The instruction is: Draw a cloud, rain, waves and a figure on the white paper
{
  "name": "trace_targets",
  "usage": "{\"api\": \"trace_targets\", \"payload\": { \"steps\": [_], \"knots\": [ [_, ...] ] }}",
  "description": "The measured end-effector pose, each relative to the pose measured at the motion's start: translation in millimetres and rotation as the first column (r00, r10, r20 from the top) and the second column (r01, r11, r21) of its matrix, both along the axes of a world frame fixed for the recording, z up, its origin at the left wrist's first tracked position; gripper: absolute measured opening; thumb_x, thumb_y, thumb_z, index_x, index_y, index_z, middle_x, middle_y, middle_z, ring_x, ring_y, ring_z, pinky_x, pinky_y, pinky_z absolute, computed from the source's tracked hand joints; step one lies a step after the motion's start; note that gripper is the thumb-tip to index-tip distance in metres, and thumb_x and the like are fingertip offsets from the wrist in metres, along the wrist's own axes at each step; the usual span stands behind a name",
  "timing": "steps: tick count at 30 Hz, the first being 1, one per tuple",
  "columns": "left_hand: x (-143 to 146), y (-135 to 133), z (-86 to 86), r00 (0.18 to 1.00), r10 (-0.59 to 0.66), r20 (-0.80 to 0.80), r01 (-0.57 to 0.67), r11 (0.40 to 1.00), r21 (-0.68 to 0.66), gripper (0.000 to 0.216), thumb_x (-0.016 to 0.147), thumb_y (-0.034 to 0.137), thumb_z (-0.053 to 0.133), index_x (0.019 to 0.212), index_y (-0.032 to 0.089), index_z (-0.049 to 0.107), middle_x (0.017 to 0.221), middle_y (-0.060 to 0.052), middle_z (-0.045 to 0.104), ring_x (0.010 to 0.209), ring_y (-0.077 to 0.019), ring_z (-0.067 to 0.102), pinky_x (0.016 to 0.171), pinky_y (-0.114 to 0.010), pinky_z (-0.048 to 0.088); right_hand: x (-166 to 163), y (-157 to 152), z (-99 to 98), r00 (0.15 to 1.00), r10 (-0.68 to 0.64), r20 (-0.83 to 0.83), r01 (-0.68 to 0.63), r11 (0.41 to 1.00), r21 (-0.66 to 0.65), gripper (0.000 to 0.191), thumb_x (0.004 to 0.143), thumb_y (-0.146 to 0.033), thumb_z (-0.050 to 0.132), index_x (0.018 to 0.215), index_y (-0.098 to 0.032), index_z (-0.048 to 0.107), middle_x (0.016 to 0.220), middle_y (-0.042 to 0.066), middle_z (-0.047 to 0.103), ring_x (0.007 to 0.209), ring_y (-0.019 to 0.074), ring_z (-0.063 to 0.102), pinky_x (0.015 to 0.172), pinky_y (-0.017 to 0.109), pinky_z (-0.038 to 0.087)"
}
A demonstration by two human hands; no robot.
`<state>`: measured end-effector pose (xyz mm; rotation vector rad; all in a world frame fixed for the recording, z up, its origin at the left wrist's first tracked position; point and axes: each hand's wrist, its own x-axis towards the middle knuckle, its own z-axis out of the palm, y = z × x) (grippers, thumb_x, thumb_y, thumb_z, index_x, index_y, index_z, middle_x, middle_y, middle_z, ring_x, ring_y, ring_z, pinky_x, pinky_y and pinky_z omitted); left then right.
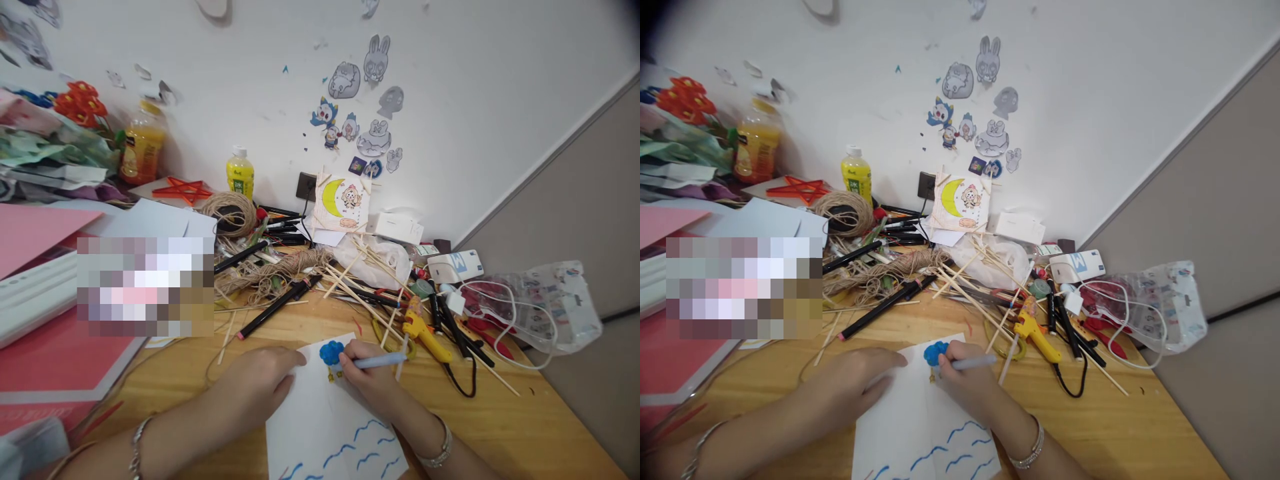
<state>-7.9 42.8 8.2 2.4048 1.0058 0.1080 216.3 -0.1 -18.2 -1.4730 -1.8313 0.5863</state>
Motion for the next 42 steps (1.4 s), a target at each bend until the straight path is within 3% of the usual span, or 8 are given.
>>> {"api": "trace_targets", "payload": {
  "steps": [20, 27, 42],
  "knots": [
    [-1.1, 0.0, -2.2, 1.0, -0.01, 0.028, 0.009, 1.0, 0.028, 0.038, 0.081, 0.01, 0.042, 0.11, 0.02, 0.066, 0.107, -0.007, 0.071, 0.098, -0.0261, 0.067, 0.083, -0.035, 0.051, 3.2, -1.9, -4.4, 0.998, -0.008, -0.069, 0.007, 1.0, -0.017, 0.035, 0.084, -0.032, 0.049, 0.052, -0.021, 0.043, 0.05, -0.002, 0.045, 0.05, 0.0128, 0.044, 0.049, 0.025, 0.029],
    [-0.7, 0.6, 4.4, 0.999, 0.005, -0.032, -0.004, 1.0, 0.029, 0.04, 0.081, 0.009, 0.042, 0.111, 0.02, 0.066, 0.108, -0.006, 0.071, 0.099, -0.0259, 0.066, 0.084, -0.034, 0.05, 10.4, -1.7, -5.7, 0.964, -0.147, -0.22, 0.151, 0.989, 0.0, 0.036, 0.084, -0.037, 0.049, 0.053, -0.022, 0.042, 0.049, -0.003, 0.046, 0.048, 0.0132, 0.044, 0.048, 0.025, 0.035],
    [-1.4, -0.9, 7.0, 0.999, 0.003, -0.05, 0.001, 0.997, 0.079, 0.038, 0.081, 0.009, 0.041, 0.106, 0.022, 0.067, 0.102, -0.005, 0.072, 0.091, -0.0238, 0.068, 0.075, -0.029, 0.049, 9.5, 2.7, -5.8, 0.994, -0.099, -0.048, 0.1, 0.995, 0.003, 0.042, 0.087, -0.043, 0.047, 0.052, -0.021, 0.042, 0.049, -0.002, 0.048, 0.05, 0.0139, 0.046, 0.05, 0.026, 0.034]
  ]
}}
